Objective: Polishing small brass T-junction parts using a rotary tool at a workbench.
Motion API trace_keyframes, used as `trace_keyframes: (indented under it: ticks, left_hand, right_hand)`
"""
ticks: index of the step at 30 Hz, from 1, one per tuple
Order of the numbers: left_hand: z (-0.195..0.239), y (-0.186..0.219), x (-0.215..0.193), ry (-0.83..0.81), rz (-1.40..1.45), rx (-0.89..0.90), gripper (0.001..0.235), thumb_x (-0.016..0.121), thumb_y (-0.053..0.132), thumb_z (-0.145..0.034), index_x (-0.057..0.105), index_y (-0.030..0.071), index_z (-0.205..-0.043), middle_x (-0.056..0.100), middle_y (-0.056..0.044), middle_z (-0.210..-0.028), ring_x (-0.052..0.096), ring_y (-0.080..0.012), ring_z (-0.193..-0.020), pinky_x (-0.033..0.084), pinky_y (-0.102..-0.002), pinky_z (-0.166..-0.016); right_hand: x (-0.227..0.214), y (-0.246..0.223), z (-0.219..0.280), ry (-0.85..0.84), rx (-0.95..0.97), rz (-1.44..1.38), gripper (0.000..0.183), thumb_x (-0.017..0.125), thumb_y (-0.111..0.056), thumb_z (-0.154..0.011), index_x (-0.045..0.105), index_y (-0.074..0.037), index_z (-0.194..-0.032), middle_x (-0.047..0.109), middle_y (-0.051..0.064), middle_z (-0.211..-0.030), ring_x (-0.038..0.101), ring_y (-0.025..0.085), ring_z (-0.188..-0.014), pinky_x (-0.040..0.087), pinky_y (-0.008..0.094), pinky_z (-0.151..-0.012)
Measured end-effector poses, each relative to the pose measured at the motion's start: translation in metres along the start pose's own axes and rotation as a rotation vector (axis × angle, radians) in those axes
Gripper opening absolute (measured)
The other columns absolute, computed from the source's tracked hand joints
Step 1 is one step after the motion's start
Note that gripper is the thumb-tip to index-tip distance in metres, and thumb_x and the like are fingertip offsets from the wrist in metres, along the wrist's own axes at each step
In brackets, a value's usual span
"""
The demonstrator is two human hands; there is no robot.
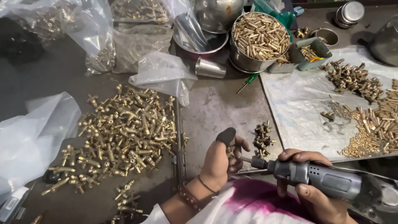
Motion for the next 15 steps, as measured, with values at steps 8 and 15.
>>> trace_keyframes:
  ticks: [8,15]
  left_hand:
    - [0.008,0.004,0.000,0.020,-0.150,0.055,0.039,0.046,0.028,-0.103,0.071,0.001,-0.093,0.048,0.003,-0.063,0.035,-0.0040,-0.043,0.025,-0.023,-0.037]
    - [0.011,0.009,-0.009,0.034,-0.248,0.172,0.032,0.042,0.014,-0.103,0.072,0.002,-0.098,0.052,0.004,-0.068,0.036,-0.0021,-0.051,0.028,-0.020,-0.044]
  right_hand:
    - [-0.008,0.012,0.009,0.093,0.065,-0.089,0.055,0.078,-0.011,-0.088,0.050,-0.001,-0.135,0.052,0.030,-0.133,0.069,0.037,-0.091,0.060,0.046,-0.071]
    - [0.001,0.008,-0.001,-0.016,0.027,-0.052,0.053,0.079,-0.009,-0.089,0.052,0.000,-0.133,0.051,0.028,-0.133,0.069,0.035,-0.092,0.061,0.044,-0.072]
Point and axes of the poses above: each hand's wrist, its own z-axis away from the middle knuckle, its own x-axis out of the palm, y = z × x, the point moved 10 cm from there along -z, towards the middle knuckle
